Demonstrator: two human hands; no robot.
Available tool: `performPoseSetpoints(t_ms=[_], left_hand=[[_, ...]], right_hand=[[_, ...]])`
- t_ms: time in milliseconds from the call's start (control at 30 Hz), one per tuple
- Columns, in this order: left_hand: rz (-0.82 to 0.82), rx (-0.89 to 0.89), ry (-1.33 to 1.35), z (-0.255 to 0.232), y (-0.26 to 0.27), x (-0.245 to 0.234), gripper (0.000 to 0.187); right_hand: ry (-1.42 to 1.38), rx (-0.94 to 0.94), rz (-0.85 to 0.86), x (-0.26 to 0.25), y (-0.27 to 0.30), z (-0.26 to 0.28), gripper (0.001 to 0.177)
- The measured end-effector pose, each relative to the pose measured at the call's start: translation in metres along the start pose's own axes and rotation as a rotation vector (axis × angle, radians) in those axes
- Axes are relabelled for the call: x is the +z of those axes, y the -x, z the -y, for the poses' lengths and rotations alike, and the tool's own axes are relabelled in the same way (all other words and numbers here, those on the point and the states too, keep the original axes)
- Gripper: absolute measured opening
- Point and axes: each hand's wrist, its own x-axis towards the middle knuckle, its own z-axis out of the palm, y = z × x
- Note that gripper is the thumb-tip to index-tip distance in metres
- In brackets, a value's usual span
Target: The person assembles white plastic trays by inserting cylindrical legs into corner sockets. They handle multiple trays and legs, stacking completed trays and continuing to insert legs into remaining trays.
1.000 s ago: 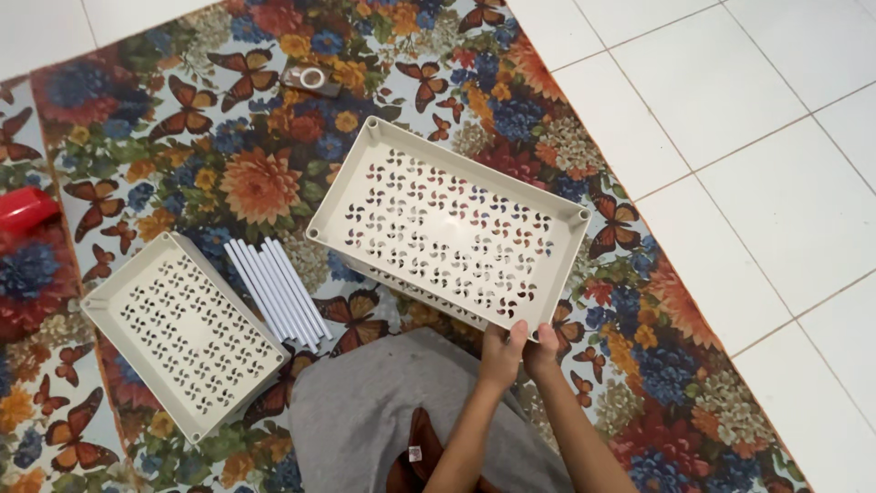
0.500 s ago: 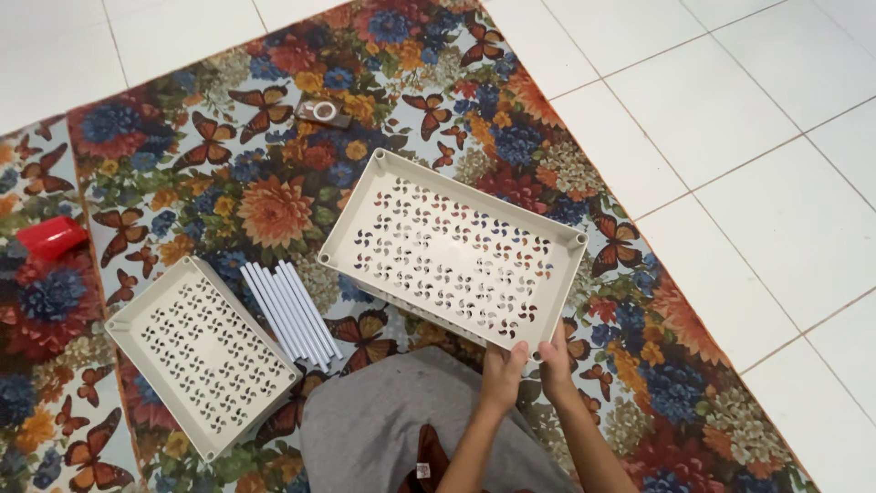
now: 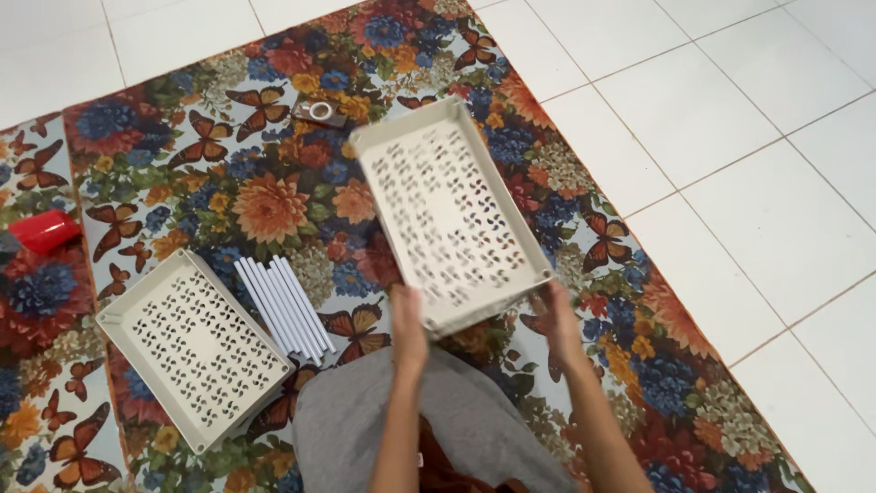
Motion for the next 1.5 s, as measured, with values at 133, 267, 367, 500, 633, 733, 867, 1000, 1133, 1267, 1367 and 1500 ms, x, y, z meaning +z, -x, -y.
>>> performPoseSetpoints(t_ms=[133,267,367,500,633,733,867,1000,1133,1267,1367,1500], left_hand=[[-0.482,0.14,0.084,0.003,-0.018,-0.027,0.058],[-0.696,0.333,-0.177,-0.015,0.037,0.0,0.05],[-0.623,0.259,-0.056,-0.038,0.093,0.041,0.056],[-0.172,0.279,-0.145,-0.073,0.121,0.052,0.044],[-0.016,0.323,-0.136,-0.092,0.105,0.057,0.048],[-0.016,0.133,-0.091,-0.091,0.091,0.06,0.044],[-0.082,0.15,-0.11,-0.084,0.082,0.062,0.039],[0.025,0.214,0.063,-0.076,0.089,0.051,0.041],[0.134,0.144,0.208,-0.058,0.087,0.045,0.058],[0.069,-0.011,0.202,-0.031,0.071,0.055,0.059],[0.051,-0.021,0.125,-0.018,0.07,0.058,0.06],[0.051,-0.031,0.183,-0.008,0.08,0.061,0.063]], right_hand=[[0.085,-0.107,0.17,0.022,0.024,-0.044,0.073],[0.173,-0.05,0.244,0.049,0.035,-0.058,0.068],[0.084,-0.08,0.314,0.068,0.044,-0.035,0.07],[-0.038,-0.023,0.275,0.091,0.053,0.018,0.075],[0.114,0.006,0.162,0.108,0.052,0.056,0.071],[0.09,0.095,0.133,0.114,0.047,0.055,0.059],[0.035,0.043,0.16,0.11,0.039,0.036,0.05],[0.029,0.038,0.141,0.101,0.033,0.015,0.06],[0.014,0.047,0.227,0.097,0.026,-0.016,0.076],[-0.363,0.324,0.35,0.093,0.02,-0.069,0.087],[-0.406,0.353,0.375,0.084,0.009,-0.101,0.092],[-0.419,0.358,0.402,0.074,0.006,-0.124,0.096]])
